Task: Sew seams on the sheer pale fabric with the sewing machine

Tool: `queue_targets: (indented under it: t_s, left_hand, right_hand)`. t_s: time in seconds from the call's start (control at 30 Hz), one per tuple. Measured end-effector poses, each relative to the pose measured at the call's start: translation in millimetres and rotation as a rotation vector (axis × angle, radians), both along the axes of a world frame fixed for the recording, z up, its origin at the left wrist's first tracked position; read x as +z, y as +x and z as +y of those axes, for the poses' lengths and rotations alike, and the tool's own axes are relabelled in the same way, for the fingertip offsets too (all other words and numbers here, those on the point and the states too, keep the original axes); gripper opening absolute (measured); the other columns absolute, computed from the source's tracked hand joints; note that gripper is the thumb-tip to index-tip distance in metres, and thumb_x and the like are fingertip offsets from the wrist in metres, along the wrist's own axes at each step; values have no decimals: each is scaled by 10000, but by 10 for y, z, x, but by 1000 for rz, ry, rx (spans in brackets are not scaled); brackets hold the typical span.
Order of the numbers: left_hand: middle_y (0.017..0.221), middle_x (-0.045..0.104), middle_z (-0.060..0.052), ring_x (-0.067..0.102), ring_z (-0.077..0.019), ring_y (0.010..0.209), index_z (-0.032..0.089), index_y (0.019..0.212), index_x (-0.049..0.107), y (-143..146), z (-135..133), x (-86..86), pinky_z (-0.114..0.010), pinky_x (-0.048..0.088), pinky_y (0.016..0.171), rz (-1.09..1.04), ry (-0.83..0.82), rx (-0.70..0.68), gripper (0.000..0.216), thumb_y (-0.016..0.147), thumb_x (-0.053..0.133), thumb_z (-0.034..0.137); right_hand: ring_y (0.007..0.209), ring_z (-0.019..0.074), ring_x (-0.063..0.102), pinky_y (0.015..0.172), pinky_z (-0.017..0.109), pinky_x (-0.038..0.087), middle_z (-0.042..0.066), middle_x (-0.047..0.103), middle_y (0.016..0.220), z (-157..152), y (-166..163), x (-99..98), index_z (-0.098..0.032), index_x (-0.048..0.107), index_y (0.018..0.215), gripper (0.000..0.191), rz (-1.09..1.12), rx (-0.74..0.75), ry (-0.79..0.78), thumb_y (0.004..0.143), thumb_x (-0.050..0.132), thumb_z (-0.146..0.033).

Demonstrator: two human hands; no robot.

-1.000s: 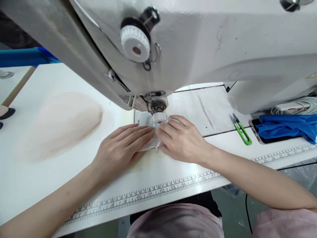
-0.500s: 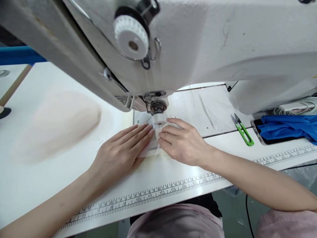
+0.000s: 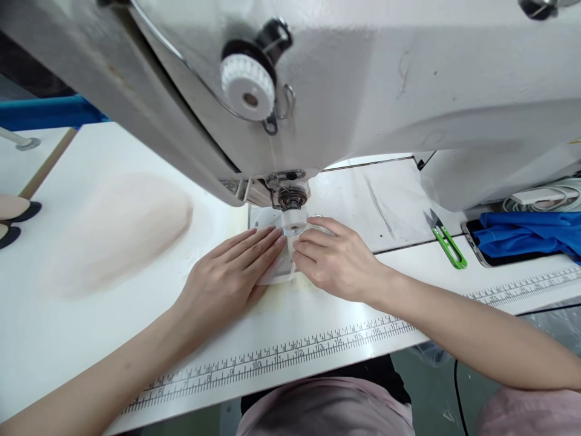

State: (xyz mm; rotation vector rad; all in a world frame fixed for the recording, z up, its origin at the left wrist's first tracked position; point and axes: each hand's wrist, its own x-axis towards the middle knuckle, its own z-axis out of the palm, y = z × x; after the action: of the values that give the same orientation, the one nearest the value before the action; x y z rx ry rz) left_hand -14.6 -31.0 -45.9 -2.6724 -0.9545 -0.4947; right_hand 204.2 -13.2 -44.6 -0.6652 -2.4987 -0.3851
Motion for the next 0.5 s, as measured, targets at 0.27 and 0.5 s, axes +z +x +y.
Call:
queue_targets:
  t_s: [0.27,0.5]
  left_hand:
    - [1194,665,-150,640,-269,1116,41,1185,618,26,71,-20,-437,558,958,-20,53,12,323,911,505,170]
    - [1169,686,-110,657,-235,1088,76,1155,639,9,-28,13,-422,531,985,-7,80,-7,287,893,545,146]
  right_hand:
    - [925,119,668,964,302,470,-39,754,962,58,-2,-41,-180,709,902,191,11,-27,24,906,543,-85]
    - [970,122,662,1019,326,445,-37,749,1005,72,9,-62,-178,706,941,180,-16,-46,25,920,540,-111]
